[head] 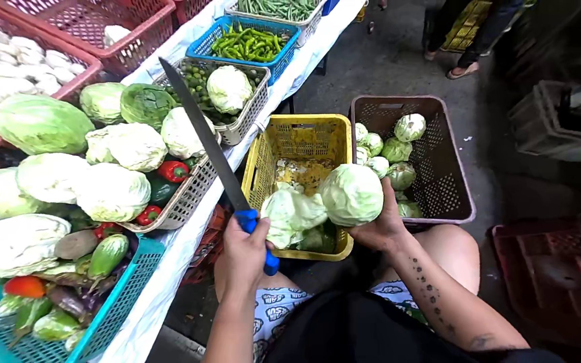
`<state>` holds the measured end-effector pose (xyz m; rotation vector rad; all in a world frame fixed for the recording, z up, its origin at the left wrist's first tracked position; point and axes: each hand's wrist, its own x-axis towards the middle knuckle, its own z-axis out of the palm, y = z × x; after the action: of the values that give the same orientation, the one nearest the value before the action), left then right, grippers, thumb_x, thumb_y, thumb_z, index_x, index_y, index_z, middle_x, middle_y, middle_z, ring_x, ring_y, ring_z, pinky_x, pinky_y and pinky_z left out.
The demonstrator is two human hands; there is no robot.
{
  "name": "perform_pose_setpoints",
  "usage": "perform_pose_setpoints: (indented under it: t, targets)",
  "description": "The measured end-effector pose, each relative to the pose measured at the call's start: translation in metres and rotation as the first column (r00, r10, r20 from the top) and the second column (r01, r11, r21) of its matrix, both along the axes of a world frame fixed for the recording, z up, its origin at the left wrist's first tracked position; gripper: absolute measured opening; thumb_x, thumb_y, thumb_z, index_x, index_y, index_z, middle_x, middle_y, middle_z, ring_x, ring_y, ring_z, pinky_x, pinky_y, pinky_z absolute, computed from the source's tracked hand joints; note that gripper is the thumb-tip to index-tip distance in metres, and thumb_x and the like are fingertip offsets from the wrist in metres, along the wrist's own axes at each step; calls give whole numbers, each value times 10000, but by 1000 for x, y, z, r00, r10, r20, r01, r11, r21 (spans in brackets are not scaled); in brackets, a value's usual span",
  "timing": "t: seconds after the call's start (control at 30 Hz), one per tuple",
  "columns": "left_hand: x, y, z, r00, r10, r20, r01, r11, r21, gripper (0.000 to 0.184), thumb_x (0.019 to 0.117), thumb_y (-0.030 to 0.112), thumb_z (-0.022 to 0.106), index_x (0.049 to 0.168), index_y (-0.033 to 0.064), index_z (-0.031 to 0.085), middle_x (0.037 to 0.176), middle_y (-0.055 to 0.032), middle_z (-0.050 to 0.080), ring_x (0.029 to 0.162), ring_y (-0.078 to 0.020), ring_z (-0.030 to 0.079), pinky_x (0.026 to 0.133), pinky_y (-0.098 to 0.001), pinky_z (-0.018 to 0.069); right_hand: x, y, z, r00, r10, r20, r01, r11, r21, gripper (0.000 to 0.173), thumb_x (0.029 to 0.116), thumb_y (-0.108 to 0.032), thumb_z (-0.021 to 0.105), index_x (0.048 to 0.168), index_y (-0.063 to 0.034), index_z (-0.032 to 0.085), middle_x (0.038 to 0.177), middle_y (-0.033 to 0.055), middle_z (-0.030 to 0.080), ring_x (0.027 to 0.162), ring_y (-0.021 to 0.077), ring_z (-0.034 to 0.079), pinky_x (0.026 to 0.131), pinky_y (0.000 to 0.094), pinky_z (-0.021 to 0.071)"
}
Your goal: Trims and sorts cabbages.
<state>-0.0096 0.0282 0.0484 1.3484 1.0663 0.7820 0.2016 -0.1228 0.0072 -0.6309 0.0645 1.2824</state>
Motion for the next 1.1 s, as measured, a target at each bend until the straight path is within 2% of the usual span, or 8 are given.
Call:
perform_pose_setpoints:
  t: [0.1,0.27,0.43,0.6,0.73,0.9,1.0,1.1]
  targets:
    - [-1,13,-24,994,-9,-113,5,999,-36,223,936,12,685,1119,-31,565,850,-94,647,491,-132,600,431,-268,559,8,2,-1,988,-74,-139,87,993,84,1023,722,-980,405,1438,-254,487,1348,145,601,1201,315,611,943,529,544]
    - [0,24,-72,863,-310,-400,242,947,-212,353,991,281,704,1188,7,601,809,-84,695,566,-168,665,554,-331,604,13,0,-2,975,-117,-190,135,987,84,981,759,-962,378,1379,-217,526,1247,160,638,1077,308,661,851,491,580]
    - [3,24,-112,750,-372,-547,368,922,-122,482,932,365,731,1259,21,646,1183,-170,683,1100,-279,671,995,-498,542,12,-1,-11,993,-119,19,120,989,-85,842,879,-872,318,1431,-260,492,1346,110,621,1187,311,631,881,579,568]
    - [-10,31,-145,693,-309,-651,378,925,-36,525,942,485,673,1235,49,667,1207,-155,685,1121,-295,671,993,-535,537,4,48,-15,826,257,501,-42,915,-400,706,997,-725,257,1433,-212,470,1197,104,681,958,265,708,718,470,618]
    - [-12,27,-146,600,-351,-719,446,893,-63,564,950,573,607,1245,97,674,1216,-113,692,1124,-282,672,987,-540,536,-20,138,49,677,396,621,-304,918,-253,613,1075,-572,268,1492,-151,425,1261,116,662,1094,246,679,891,466,601]
    - [-10,29,-150,589,-371,-718,473,879,-65,522,947,571,601,1176,112,695,1107,-88,717,1018,-251,701,915,-533,560,-71,262,146,723,382,575,-501,864,55,790,1032,-671,328,1609,-143,217,1498,191,502,1270,339,606,1028,513,545]
    - [-12,30,-152,592,-361,-721,478,877,-46,519,944,580,595,1144,113,701,1116,-75,711,1016,-231,697,920,-511,559,-101,273,140,458,330,825,-469,878,-91,762,996,-586,551,1596,-196,289,1417,170,577,1169,330,659,944,535,572]
    - [-9,34,-152,583,-361,-728,476,878,-55,530,942,589,588,1142,110,698,1107,-83,714,1029,-245,694,923,-521,553,-111,246,71,38,292,956,-345,902,-262,765,932,-431,718,1557,-146,384,1457,134,553,1174,256,660,959,459,584]
